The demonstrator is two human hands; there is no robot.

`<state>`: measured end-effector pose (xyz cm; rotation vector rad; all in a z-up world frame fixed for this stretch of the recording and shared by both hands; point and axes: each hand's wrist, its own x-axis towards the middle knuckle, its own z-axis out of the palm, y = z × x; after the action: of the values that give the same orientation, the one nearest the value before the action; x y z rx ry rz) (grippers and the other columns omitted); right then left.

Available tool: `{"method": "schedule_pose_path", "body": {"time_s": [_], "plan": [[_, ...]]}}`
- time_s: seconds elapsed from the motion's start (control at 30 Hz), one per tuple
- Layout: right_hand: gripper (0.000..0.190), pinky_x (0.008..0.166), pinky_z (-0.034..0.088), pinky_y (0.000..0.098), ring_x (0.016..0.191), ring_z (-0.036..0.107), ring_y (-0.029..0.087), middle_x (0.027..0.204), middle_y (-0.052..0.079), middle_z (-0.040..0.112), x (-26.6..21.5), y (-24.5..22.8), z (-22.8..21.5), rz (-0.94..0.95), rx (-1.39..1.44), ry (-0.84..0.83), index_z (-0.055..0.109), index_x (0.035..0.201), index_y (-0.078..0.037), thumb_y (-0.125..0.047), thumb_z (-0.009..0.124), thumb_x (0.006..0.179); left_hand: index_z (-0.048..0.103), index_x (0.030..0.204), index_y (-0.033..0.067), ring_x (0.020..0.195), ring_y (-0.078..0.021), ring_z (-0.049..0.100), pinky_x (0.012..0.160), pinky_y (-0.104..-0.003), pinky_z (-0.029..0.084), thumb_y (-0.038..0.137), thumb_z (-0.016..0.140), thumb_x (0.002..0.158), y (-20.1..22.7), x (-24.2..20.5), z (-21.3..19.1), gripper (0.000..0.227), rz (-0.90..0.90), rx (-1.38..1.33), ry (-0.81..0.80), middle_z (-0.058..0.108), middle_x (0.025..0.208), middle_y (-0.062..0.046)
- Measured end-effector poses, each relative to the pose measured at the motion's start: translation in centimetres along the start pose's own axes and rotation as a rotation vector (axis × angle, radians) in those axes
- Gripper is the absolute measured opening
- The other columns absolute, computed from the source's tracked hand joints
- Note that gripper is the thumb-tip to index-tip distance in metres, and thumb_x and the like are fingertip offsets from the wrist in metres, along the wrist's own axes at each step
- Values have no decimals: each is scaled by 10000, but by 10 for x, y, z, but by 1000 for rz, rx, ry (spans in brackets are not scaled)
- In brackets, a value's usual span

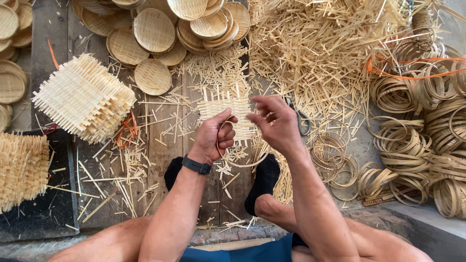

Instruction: The person weaves bamboo strips into a basket base, using shears to trim the edges and a wooden mold to shape the structure.

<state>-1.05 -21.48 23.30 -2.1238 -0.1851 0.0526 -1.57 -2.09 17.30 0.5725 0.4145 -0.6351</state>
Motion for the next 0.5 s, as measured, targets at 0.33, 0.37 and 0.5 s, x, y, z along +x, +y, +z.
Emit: {"method": "schedule_pose_path", "body": {"time_s": [0.33, 0.37, 0.5], "plan": [[285, 675, 562, 328, 884, 635, 191, 936, 13, 618, 1, -17, 13, -602, -414, -147, 754, 1073, -129, -209, 834, 811, 491, 646, 164, 381, -40, 234, 313, -203, 182, 882, 119, 859, -2, -5, 12, 836, -102, 308, 75, 345, 505, 94], [258, 641, 547, 333, 855, 624, 198, 905, 23, 598, 0, -16, 15, -608, -445, -148, 739, 1033, -108, -179, 820, 799, 391, 561, 202, 367, -42, 217, 299, -203, 167, 921, 88, 851, -5, -4, 12, 833, -121, 307, 59, 297, 483, 100], [146, 548, 504, 343, 756, 591, 200, 812, 48, 527, -9, -13, 26, -590, -557, -103, 636, 858, -53, -77, 770, 802, 367, 509, 190, 367, -59, 211, 321, -229, 172, 937, 92, 778, -9, -7, 10, 840, -107, 374, 116, 297, 470, 82]]}}
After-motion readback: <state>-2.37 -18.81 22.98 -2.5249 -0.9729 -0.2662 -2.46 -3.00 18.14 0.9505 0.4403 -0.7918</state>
